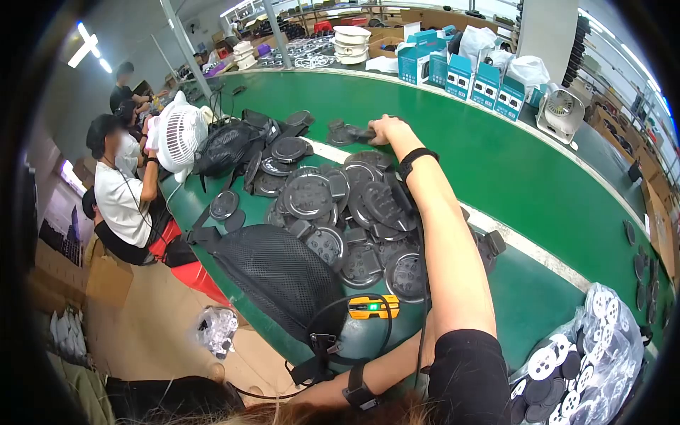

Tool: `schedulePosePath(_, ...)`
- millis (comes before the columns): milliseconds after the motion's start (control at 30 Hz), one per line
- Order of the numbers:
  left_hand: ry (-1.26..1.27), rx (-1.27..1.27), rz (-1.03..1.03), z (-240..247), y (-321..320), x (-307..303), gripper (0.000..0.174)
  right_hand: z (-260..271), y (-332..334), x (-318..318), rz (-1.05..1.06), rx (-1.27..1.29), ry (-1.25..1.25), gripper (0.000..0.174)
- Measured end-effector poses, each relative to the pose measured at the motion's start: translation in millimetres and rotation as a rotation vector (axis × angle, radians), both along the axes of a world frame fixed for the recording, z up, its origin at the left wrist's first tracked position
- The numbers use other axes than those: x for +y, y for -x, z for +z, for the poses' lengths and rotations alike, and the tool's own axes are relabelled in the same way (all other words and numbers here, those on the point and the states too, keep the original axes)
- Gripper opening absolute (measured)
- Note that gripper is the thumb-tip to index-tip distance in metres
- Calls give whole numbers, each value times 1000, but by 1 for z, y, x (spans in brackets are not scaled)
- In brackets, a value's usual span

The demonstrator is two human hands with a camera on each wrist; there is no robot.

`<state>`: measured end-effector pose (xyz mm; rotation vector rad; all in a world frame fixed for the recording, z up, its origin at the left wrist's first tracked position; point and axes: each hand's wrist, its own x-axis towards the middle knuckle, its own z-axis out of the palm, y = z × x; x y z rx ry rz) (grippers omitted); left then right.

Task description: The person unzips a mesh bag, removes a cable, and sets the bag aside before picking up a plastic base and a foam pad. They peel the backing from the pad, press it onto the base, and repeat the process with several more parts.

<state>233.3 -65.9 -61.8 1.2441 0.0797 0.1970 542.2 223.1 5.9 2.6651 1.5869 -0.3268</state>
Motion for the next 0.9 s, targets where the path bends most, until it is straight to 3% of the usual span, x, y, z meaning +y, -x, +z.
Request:
schedulePosePath(67, 275, -125, -142, -38, -13, -4, 55, 6, -5, -5, 15, -58, -99, 49)
schedulePosePath(100, 270, -126, -142, -29, -12, -1, 55, 13, 1, -13, -13, -52, -205, 40)
schedulePosePath(167, -959, -297, 148, -3, -12, 9, 54, 21, -7, -19, -27, -27, -232, 40)
schedulePosePath(267, -908, -316, 149, 12, -11, 14, 54, 56, 8, -49, -155, 94, -345, 44)
schedulePosePath(333, -979, -356, 262, 22, -8, 14, 51, 60, -16, -59, -237, 397, -479, 43)
schedulePosePath(400, -1278, -294, 216, 24, -8, 14, 47, 83, -16, -83, -209, 688, -533, 42)
schedulePosePath(433, -1309, -267, 228, 24, -8, 12, 43, 94, -3, -99, -191, 755, -656, 39)
schedulePosePath(467, -1329, -252, 253, 24, -7, 10, 42, 115, 26, -122, -122, 885, -633, 37)
schedulePosePath(533, -1235, -237, 202, 27, -5, 10, 43, 121, 44, -144, -27, 880, -495, 35)
schedulePosePath(700, -1195, -248, 189, 21, -7, 10, 42, 91, 95, -190, 75, 967, -301, 26)
schedulePosePath(833, -1212, -229, 177, 21, -8, 11, 42, 94, 151, -209, 157, 894, -199, 27)
schedulePosePath(900, -1174, -201, 153, 25, -7, 11, 42, 90, 157, -206, 379, 616, -321, 30)
